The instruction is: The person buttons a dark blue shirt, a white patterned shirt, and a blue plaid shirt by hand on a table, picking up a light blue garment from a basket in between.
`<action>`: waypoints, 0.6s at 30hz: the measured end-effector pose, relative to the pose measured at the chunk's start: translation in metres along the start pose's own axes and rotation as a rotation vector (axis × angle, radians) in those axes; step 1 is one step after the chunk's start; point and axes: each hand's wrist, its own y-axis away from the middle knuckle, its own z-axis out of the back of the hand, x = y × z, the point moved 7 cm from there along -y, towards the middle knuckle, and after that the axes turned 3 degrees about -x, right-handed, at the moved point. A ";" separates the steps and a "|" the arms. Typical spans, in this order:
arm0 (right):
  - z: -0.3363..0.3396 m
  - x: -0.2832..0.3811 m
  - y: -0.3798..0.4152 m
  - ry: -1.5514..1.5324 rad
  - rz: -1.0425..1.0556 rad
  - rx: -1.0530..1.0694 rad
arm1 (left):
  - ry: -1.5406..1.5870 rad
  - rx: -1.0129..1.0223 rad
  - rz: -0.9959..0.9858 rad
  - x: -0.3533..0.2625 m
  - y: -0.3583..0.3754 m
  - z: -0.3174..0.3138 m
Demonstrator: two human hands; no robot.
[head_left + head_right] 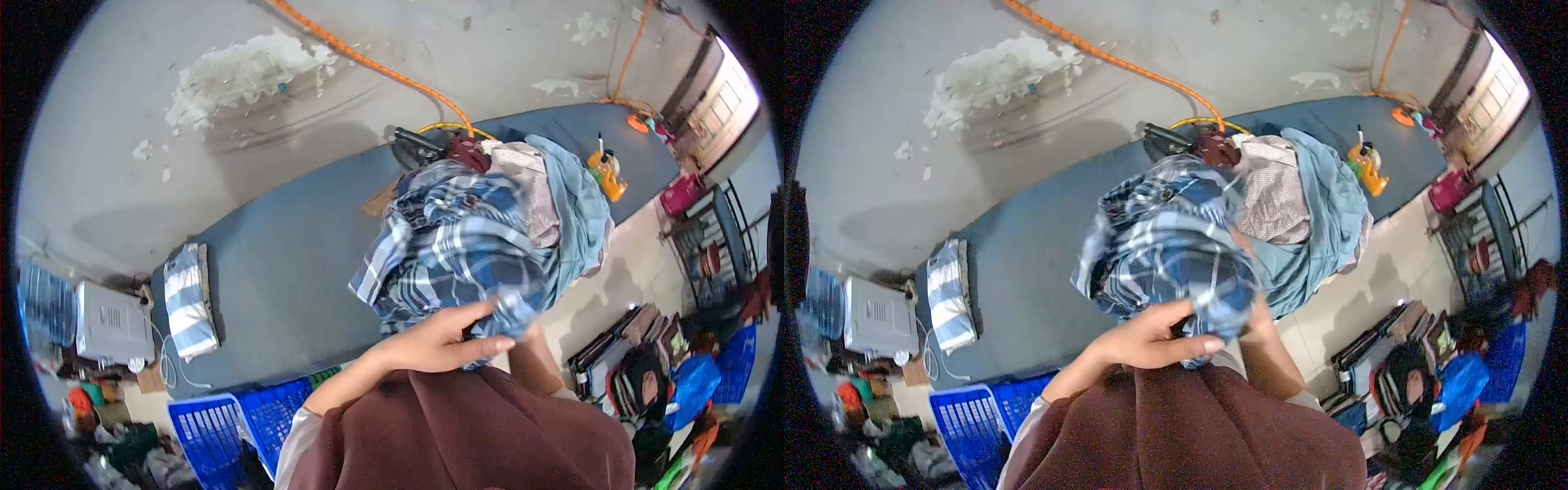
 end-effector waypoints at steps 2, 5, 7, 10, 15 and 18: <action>-0.022 0.104 0.001 0.811 0.704 -0.140 | -0.061 0.041 -0.137 -0.018 0.000 -0.004; 0.026 0.213 0.001 1.221 1.239 -0.455 | -0.139 -0.110 -0.394 -0.037 -0.003 -0.005; 0.037 0.270 -0.036 1.362 1.332 -0.626 | 0.069 -0.305 -0.382 -0.023 -0.011 0.005; 0.008 0.306 -0.104 1.632 1.165 -0.709 | -0.050 -0.563 -0.299 0.033 0.005 0.024; 0.052 0.207 -0.217 1.732 0.930 -0.078 | 0.016 -1.061 0.085 0.151 0.113 0.028; 0.185 0.070 -0.279 1.897 0.706 0.158 | 0.196 -1.480 0.282 0.200 0.210 0.007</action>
